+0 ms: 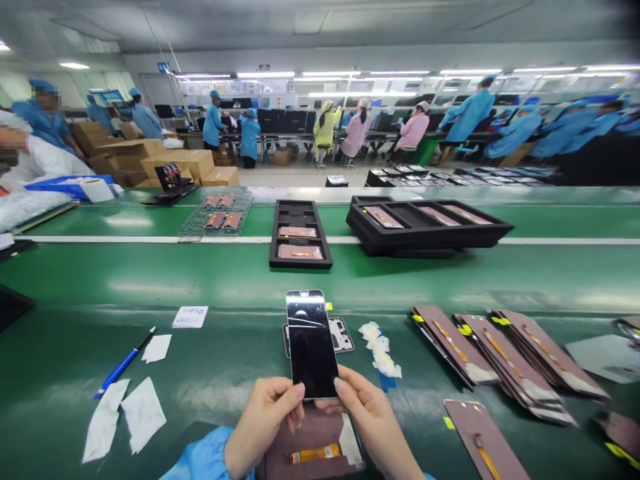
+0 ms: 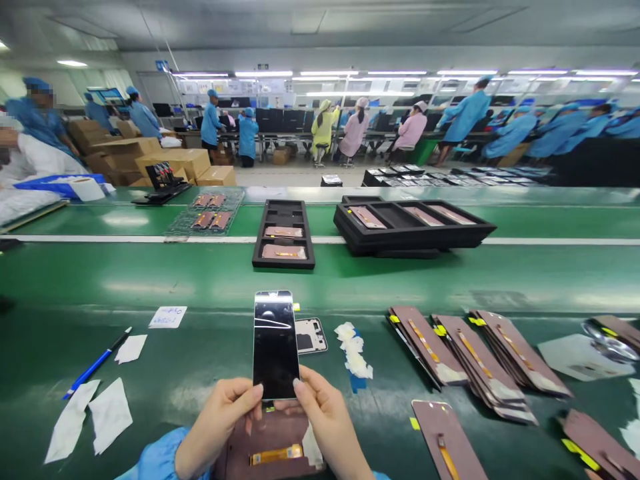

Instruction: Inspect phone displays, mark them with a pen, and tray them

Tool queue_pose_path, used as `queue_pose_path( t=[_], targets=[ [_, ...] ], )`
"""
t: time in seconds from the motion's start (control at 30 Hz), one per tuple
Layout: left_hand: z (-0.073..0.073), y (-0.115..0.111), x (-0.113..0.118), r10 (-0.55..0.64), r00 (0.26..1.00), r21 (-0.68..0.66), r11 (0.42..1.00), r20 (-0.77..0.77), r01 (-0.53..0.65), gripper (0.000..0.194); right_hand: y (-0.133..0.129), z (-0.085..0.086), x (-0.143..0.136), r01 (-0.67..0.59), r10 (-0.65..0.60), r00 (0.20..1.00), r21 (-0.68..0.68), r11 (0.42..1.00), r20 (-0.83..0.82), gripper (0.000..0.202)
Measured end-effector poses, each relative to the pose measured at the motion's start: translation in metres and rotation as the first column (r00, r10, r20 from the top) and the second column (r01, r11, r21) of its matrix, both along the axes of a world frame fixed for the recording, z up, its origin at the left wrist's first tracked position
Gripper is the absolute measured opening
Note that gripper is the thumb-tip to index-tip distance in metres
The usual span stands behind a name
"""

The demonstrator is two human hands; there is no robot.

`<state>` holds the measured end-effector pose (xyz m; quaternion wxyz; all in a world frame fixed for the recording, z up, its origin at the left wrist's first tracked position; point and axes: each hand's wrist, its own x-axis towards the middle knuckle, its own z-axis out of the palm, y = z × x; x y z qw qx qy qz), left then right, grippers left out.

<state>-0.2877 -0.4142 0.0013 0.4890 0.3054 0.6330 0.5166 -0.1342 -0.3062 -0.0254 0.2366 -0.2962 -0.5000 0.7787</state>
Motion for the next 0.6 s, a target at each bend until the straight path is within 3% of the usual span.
queue_pose_path(
  t=[0.1, 0.2, 0.27, 0.33, 0.43, 0.5, 0.6],
  targets=[
    [-0.004, -0.002, -0.007, -0.084, 0.996, 0.015, 0.996, 0.033, 0.084, 0.055, 0.001, -0.001, -0.002, -0.019, 0.016, 0.999, 0.062, 0.998, 0.049, 0.059],
    [0.006, -0.001, -0.022, -0.139, 0.974, 0.128, 0.985, 0.181, 0.117, 0.048, -0.001, 0.003, -0.003, -0.105, 0.102, 0.993, 0.055, 0.993, 0.057, 0.060],
    [0.018, 0.005, -0.036, -0.060, 0.937, 0.125, 0.992, 0.345, 0.018, 0.051, -0.003, 0.005, -0.003, -0.223, 0.220, 0.972, 0.032, 0.974, 0.081, 0.061],
    [0.029, 0.016, -0.054, 0.082, 0.897, 0.018, 0.995, 0.433, -0.100, 0.040, -0.004, 0.005, -0.002, -0.306, 0.301, 0.948, 0.031, 0.952, 0.102, 0.065],
    [0.032, 0.040, -0.092, 0.263, 0.879, -0.062, 0.964, 0.398, -0.260, 0.023, -0.003, 0.000, 0.003, -0.274, 0.238, 0.955, 0.222, 0.936, 0.175, 0.059],
    [0.028, 0.059, -0.123, 0.397, 0.841, -0.045, 0.911, 0.368, -0.410, 0.014, -0.001, -0.005, 0.007, -0.283, 0.152, 0.944, 0.484, 0.828, 0.291, 0.044],
    [0.022, 0.084, -0.170, 0.599, 0.745, 0.006, 0.779, 0.293, -0.628, 0.016, 0.001, -0.011, 0.011, -0.445, 0.056, 0.869, 0.727, 0.523, 0.492, 0.030]
  ],
)
